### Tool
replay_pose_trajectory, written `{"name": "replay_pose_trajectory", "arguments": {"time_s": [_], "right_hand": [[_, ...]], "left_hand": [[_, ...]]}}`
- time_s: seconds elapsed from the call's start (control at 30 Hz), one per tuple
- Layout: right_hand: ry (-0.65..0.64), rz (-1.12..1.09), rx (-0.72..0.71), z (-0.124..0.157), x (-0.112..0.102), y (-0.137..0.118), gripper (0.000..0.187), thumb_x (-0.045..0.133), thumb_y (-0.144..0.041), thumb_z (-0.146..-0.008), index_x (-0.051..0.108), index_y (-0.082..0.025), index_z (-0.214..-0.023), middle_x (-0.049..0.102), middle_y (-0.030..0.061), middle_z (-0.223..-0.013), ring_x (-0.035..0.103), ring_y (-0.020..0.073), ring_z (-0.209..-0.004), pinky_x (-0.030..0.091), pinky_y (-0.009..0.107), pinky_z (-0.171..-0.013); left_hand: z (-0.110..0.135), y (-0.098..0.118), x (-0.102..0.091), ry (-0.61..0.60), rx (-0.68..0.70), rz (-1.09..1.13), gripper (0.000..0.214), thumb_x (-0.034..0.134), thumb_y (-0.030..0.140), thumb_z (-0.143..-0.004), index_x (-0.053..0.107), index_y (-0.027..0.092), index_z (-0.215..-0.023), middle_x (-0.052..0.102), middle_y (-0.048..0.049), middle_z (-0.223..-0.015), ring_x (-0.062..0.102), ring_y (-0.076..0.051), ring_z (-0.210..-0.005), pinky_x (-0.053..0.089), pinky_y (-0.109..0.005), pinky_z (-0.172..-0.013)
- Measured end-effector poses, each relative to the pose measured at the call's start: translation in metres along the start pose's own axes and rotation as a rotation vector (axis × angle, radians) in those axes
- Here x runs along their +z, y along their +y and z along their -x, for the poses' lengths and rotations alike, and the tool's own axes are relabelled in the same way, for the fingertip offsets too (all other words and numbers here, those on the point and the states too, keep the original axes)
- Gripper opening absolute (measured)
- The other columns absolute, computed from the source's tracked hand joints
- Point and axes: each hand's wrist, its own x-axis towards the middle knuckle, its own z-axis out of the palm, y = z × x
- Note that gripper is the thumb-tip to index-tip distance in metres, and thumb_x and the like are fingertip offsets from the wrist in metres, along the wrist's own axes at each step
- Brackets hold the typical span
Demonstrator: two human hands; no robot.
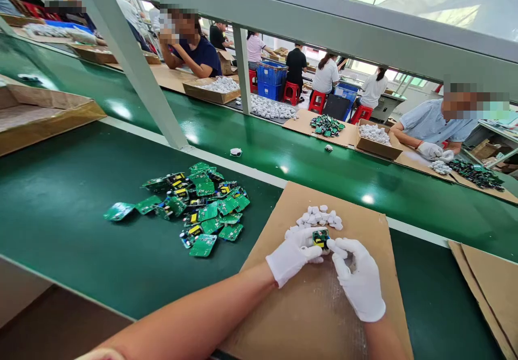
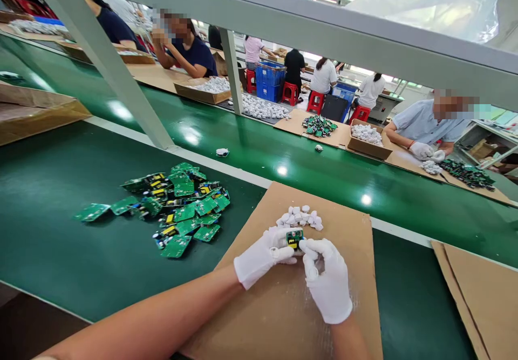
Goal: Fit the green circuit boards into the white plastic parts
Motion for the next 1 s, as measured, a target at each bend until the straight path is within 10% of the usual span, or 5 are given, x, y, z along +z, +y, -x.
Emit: {"name": "replay_pose_trajectory", "arguments": {"time_s": [0.37,0.73,1.0], "right_hand": [[0.109,0.472,-0.407,0.001,0.006,0.008,0.028,0.054,-0.008,-0.079,0.056,-0.023,-0.102,0.067,0.0022,-0.084,0.062,0.0162,-0.078,0.049,0.035,-0.081],[-0.093,0.225,0.013,-0.002,0.002,-0.004,0.041,0.053,-0.023,-0.082,0.051,-0.021,-0.123,0.065,0.0010,-0.080,0.057,0.0118,-0.056,0.050,0.025,-0.056],[0.001,0.411,-0.226,0.002,0.011,0.004,0.029,0.050,-0.009,-0.075,0.065,-0.024,-0.094,0.062,0.0034,-0.084,0.058,0.0162,-0.075,0.046,0.027,-0.064]], "left_hand": [[0.007,-0.014,0.004,0.072,0.185,-0.329,0.053,0.059,0.017,-0.073,0.049,0.014,-0.125,0.059,-0.0093,-0.114,0.053,-0.020,-0.102,0.042,-0.032,-0.090],[0.002,0.002,0.003,0.031,0.047,-0.099,0.046,0.065,0.045,-0.070,0.058,0.016,-0.104,0.062,-0.0092,-0.100,0.060,-0.020,-0.087,0.049,-0.031,-0.073],[0.003,-0.004,0.013,0.141,0.077,-0.206,0.040,0.069,0.039,-0.064,0.057,0.012,-0.091,0.060,-0.0038,-0.079,0.055,-0.013,-0.070,0.044,-0.025,-0.064]]}}
